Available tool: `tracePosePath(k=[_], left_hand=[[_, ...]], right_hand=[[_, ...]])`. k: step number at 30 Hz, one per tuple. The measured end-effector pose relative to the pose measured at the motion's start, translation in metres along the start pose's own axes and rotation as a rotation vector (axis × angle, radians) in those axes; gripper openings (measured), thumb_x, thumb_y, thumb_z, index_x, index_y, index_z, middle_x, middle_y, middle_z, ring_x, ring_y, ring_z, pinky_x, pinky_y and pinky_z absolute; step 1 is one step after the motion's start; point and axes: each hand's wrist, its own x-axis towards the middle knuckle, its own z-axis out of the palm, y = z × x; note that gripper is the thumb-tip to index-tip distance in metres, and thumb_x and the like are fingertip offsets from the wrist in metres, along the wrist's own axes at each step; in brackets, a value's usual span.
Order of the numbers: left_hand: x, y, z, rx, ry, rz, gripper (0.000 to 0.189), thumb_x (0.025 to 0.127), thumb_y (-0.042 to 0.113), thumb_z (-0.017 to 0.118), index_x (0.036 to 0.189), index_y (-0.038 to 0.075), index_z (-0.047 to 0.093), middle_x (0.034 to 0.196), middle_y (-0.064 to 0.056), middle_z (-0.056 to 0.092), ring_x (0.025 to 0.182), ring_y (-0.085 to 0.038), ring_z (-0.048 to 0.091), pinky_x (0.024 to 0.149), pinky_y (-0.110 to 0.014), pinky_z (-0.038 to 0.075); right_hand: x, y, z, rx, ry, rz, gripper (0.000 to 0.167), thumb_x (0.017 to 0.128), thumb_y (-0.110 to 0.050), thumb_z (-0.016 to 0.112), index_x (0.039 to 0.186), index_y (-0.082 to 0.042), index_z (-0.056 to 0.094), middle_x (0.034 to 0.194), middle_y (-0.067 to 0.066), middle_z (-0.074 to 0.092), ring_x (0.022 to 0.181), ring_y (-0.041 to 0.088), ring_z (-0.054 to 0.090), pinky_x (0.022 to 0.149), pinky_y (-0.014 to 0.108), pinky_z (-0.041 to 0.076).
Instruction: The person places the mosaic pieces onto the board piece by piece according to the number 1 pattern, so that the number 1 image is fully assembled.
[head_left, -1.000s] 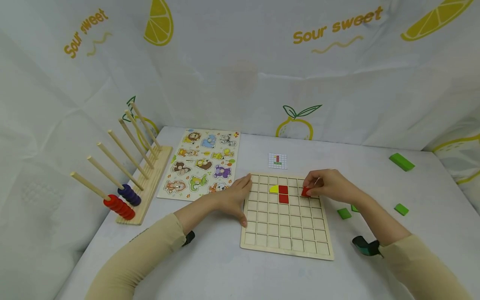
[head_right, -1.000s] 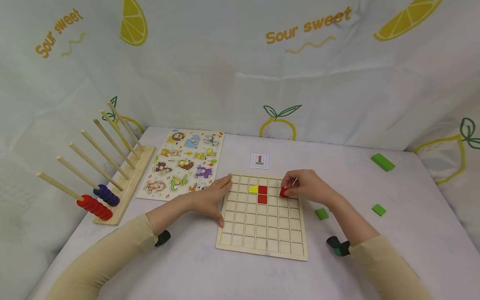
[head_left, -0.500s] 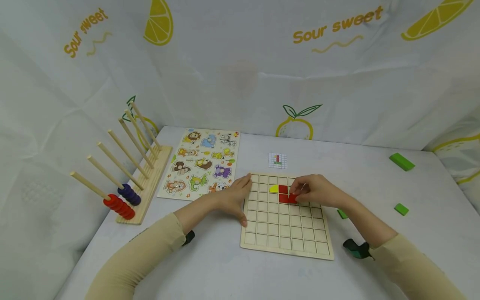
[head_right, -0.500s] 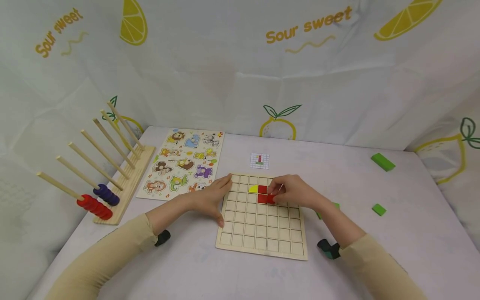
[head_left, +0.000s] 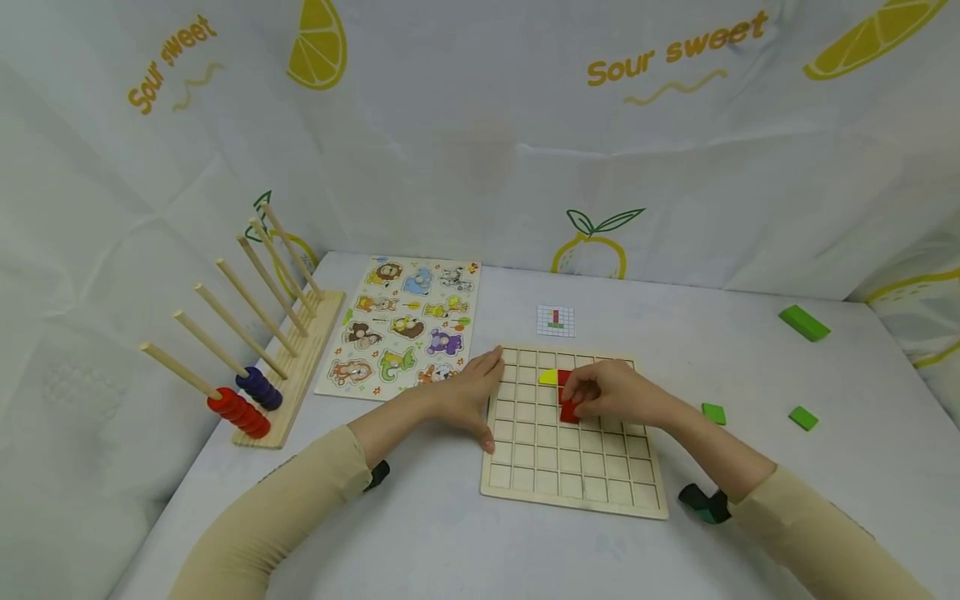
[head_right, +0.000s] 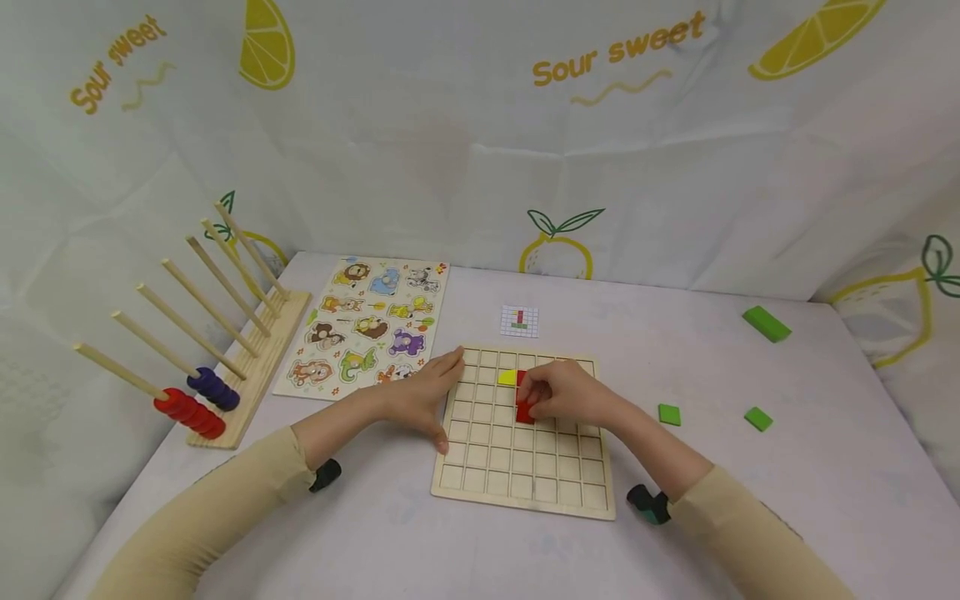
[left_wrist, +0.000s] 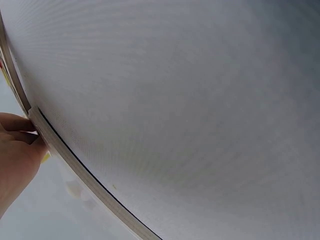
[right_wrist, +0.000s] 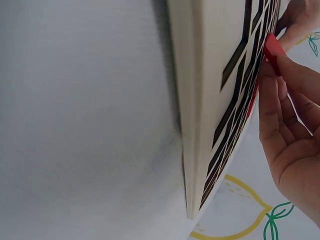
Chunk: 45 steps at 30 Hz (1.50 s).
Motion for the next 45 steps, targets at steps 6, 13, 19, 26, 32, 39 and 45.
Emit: tracePosePath(k=[6,13,19,26,32,39,45], left_hand=[[0.0008,0.0001,0.0001,0.001,-0.005,-0.005,0.136,0.067,0.047,0.088,0.157,-0.004,-0.001,0.166,-0.019,-0.016,0.157,-0.034,-0.007,0.130,-0.042,0.008],[0.0002,-0.0001,-0.0003,-0.003,0.003,0.001,0.137,0.067,0.048,0.088,0.156,-0.005,-0.002,0.166,-0.019,-0.016,0.157,-0.034,-0.007,0.130,-0.043,0.009],[0.0006,-0.0007,-0.0009,-0.005,0.001,0.010,0.137,0.067,0.048,0.087,0.156,-0.005,-0.002,0.166,-0.020,-0.016,0.157,-0.034,-0.008,0.130,-0.043,0.009],[-0.0010,-0.0023,0.0005,-0.004,0.005,-0.001,0.138,0.065,0.049,0.088,0.156,-0.005,-0.001,0.166,-0.019,-0.017,0.156,-0.034,-0.008,0.130,-0.043,0.009],[0.0009,-0.0033,0.0013,-0.004,0.003,0.005,0.138,0.066,0.049,0.088,0.157,-0.004,-0.002,0.166,-0.018,-0.017,0.156,-0.034,-0.009,0.130,-0.043,0.008],[0.0006,-0.0024,0.0015,-0.013,-0.001,0.001,0.138,0.066,0.048,0.088,0.157,-0.004,-0.002,0.166,-0.018,-0.017,0.157,-0.033,-0.009,0.130,-0.043,0.008],[0.0006,-0.0023,0.0012,-0.010,0.000,0.007,0.137,0.066,0.048,0.088,0.157,-0.004,-0.002,0.166,-0.018,-0.017,0.157,-0.033,-0.008,0.130,-0.043,0.008]], right_hand=[[-0.0005,0.0003,0.0029,-0.037,0.017,-0.018,0.011,0.084,-0.003,0.073,0.092,-0.010,0.070,0.085,0.000,0.070,0.078,0.009,0.061,0.068,0.020,0.054],[-0.0012,-0.0005,0.0044,-0.053,0.028,-0.008,0.011,0.083,-0.003,0.074,0.088,-0.012,0.071,0.081,-0.003,0.070,0.075,0.008,0.062,0.067,0.020,0.054],[-0.0020,-0.0003,0.0053,-0.068,0.040,-0.013,0.011,0.082,-0.004,0.075,0.088,-0.013,0.071,0.083,-0.003,0.070,0.076,0.007,0.062,0.068,0.020,0.055],[-0.0023,-0.0002,0.0088,-0.103,0.059,-0.033,0.013,0.080,-0.004,0.074,0.090,-0.013,0.074,0.086,-0.002,0.070,0.076,0.006,0.060,0.068,0.019,0.053],[-0.0033,-0.0002,0.0094,-0.112,0.059,-0.040,0.013,0.080,-0.004,0.074,0.090,-0.013,0.074,0.086,-0.003,0.071,0.075,0.005,0.061,0.067,0.019,0.054],[-0.0038,-0.0001,0.0098,-0.117,0.056,-0.045,0.011,0.081,-0.005,0.076,0.089,-0.013,0.074,0.085,-0.003,0.072,0.075,0.004,0.062,0.067,0.018,0.055],[-0.0034,-0.0011,0.0104,-0.153,0.063,-0.063,0.012,0.081,-0.006,0.076,0.089,-0.014,0.074,0.085,-0.004,0.071,0.074,0.002,0.061,0.067,0.018,0.054]])
